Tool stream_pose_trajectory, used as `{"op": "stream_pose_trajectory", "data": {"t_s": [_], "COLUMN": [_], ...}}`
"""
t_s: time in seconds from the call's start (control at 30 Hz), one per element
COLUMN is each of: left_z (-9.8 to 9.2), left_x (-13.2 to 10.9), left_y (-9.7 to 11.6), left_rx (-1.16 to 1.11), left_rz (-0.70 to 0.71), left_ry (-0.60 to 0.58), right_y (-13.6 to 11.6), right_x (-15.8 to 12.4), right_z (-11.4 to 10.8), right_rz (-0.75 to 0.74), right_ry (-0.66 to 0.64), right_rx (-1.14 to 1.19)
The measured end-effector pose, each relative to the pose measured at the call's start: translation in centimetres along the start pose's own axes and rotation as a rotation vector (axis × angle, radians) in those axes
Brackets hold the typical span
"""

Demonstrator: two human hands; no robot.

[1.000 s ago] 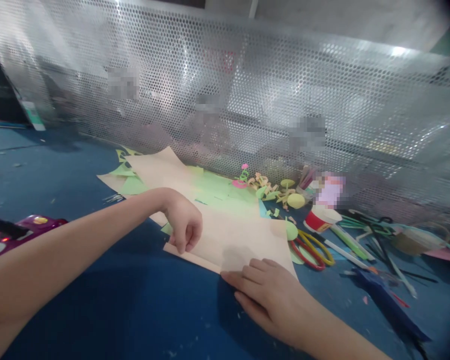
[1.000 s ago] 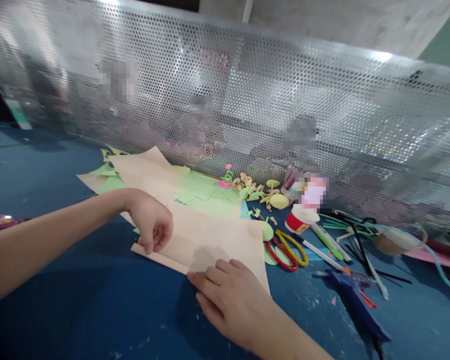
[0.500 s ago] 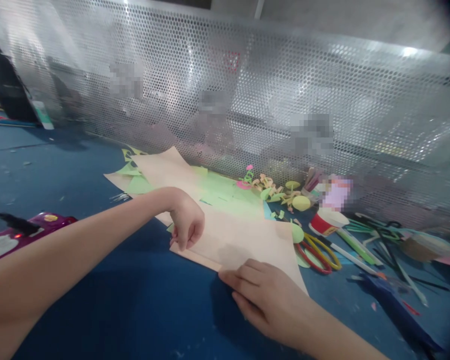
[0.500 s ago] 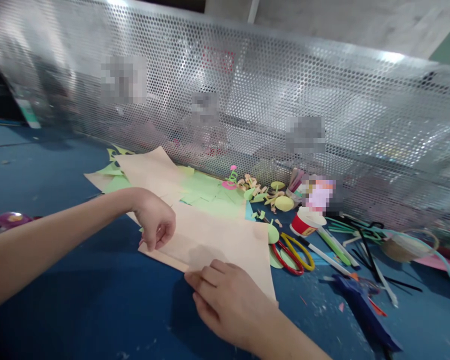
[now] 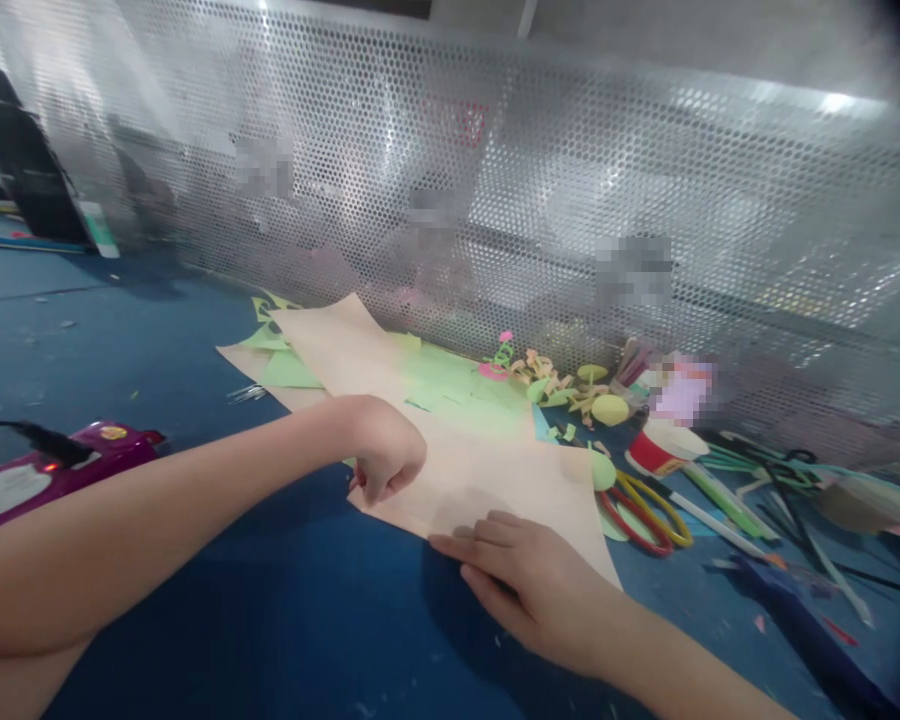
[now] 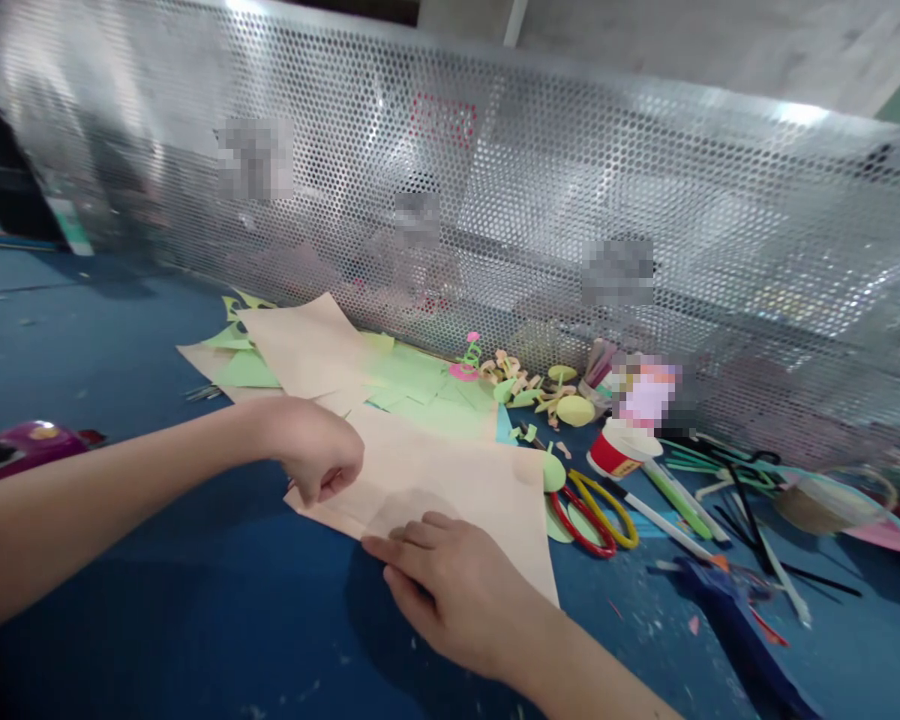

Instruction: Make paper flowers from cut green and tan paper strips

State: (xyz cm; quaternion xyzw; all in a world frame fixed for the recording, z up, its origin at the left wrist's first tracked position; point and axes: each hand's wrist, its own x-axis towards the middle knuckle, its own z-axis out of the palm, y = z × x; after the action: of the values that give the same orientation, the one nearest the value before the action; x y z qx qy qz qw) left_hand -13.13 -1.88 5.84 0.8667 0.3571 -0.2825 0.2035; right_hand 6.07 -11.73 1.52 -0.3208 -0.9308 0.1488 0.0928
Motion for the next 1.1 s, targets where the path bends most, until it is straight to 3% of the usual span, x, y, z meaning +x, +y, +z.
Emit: {"op": "stream_pose_trajectory", "data": {"t_s": [0.43, 1.1], "left_z": [-0.5, 0.2], "left_x": [-0.2, 0.1], "left_y": [-1.0, -1.3], "left_rx": [-0.119, -0.218], "left_rz": [0.068, 0.112], "left_ry": [-0.117, 0.008], "right_y": [0.1, -0.6], "right_x": [0.9, 2.5], "right_z": [0.2, -0.1], "right_rz": [-0.047, -0.005], "right_ry": [-0.035, -0.080], "right_rx": [-0.155, -0.277]}}
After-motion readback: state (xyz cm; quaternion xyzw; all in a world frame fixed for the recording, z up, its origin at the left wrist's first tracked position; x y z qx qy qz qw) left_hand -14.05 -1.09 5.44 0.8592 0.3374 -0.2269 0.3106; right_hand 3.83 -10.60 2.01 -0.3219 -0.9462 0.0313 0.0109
